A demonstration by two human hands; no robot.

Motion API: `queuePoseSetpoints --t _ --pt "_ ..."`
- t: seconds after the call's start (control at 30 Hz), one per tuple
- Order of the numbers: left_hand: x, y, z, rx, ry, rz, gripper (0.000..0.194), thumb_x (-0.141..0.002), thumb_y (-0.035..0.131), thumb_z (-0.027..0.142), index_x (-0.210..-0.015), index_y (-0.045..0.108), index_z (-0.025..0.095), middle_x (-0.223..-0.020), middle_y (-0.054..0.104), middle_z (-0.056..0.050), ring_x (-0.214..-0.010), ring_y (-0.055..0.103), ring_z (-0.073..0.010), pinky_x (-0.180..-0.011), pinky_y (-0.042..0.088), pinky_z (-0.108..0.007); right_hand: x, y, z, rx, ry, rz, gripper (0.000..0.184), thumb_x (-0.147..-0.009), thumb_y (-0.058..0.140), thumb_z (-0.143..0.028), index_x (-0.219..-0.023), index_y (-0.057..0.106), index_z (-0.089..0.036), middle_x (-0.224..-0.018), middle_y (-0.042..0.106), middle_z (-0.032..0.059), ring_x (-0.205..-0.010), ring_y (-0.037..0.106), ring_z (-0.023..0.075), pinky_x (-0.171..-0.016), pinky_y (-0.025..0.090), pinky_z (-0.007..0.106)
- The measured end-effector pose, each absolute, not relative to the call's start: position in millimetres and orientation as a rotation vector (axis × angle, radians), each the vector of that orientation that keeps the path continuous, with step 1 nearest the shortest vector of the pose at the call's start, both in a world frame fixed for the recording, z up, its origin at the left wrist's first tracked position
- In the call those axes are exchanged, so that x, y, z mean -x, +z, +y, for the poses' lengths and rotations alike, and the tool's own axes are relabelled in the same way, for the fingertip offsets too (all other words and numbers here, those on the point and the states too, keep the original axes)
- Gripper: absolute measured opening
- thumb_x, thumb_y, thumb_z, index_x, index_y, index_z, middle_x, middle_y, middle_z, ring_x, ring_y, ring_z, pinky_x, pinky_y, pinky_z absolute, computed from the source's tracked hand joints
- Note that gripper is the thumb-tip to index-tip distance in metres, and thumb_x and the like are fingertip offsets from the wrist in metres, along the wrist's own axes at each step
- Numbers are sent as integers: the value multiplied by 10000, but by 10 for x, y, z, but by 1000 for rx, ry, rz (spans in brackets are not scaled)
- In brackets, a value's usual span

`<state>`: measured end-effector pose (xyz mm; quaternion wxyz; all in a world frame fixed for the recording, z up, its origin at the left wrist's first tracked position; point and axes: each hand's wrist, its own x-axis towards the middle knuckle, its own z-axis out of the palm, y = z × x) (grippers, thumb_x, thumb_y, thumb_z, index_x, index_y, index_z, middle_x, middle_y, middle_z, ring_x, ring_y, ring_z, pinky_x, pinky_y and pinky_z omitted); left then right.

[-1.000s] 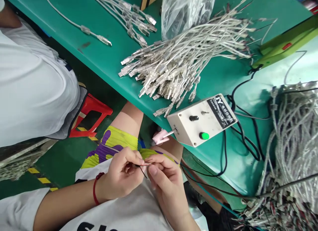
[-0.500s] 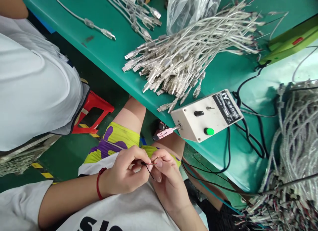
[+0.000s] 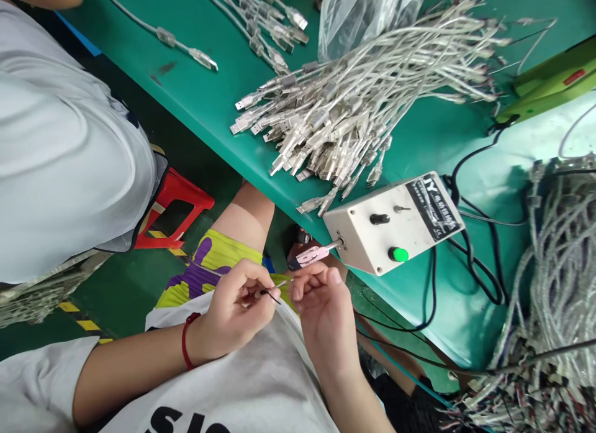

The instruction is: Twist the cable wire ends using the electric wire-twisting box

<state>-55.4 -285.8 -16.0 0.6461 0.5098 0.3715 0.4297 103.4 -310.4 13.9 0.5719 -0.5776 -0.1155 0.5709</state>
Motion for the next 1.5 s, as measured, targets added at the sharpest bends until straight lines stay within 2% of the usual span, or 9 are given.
queuePoseSetpoints --t 0.1,0.2,0.4,0.73,0.9,1.03,1.17,1.27,1.5 --pt "506 -180 -2832 -1001 984 868 138 -1145 748 316 -1058 653 265 -785 604 58 -593 497 -85 -545 388 -173 -1064 47 -2988 1382 1268 -309 607 -951 823 -807 -822 808 -214 -683 662 8 -607 543 150 -549 416 273" --pt "475 -195 -2804 -912 959 860 225 -1147 763 422 -1040 655 255 -771 591 62 -598 490 -86 -567 408 -179 -1068 -18 -2922 1389 1227 -293 563 -940 871 -773 -991 881 -213 -795 697 17 -639 568 136 -559 423 265" --pt "455 -251 -2754 -866 910 873 313 -1125 779 529 -1049 662 250 -843 645 37 -641 524 -97 -585 425 -204 -1081 -42 -2864 1272 1268 -242 488 -899 959 -692 -1026 923 -222 -477 397 -83 -510 339 98 -550 364 237" --pt "455 -311 -2751 -905 883 871 312 -1122 787 505 -1035 640 245 -891 675 25 -662 567 -99 -603 439 -214 -1056 -30 -2833 1207 1315 -220 403 -911 961 -660 -1021 955 -272 -462 386 -79 -508 286 96 -539 314 214" --pt "443 -271 -2725 -915 882 885 294 -1101 815 452 -1004 640 238 -849 672 26 -652 583 -104 -603 454 -206 -1178 -101 -2875 1219 1397 -290 549 -905 902 -778 -1079 934 -259 -497 409 -77 -526 291 106 -565 338 250" --pt "454 -236 -2719 -921 913 880 230 -1085 822 345 -989 644 236 -817 663 33 -630 568 -97 -587 437 -188 -1433 104 -3070 1472 1445 -624 683 -985 744 -856 -968 938 -201 -509 514 -6 -514 371 141 -550 273 328" --pt "453 -212 -2731 -914 913 885 201 -1061 826 269 -975 648 231 -800 653 36 -620 557 -93 -587 432 -185 -1573 447 -3234 1754 787 -862 380 -1064 792 -605 -1042 977 -274 -558 530 -5 -512 418 170 -538 285 360" --pt "434 -210 -2742 -891 936 882 215 -1061 827 270 -962 640 233 -810 646 38 -622 546 -90 -589 427 -186 -1648 444 -3186 1805 259 -806 352 -1102 755 -548 -1238 954 -292 -574 512 -23 -513 395 163 -534 257 349" --pt "439 -207 -2799 -887 973 861 255 -1109 809 356 -971 629 241 -839 647 34 -654 545 -97 -614 457 -185 -1760 221 -3181 1734 261 -895 436 -1072 767 -529 -1298 925 -192 -549 511 -52 -485 436 120 -484 321 281"
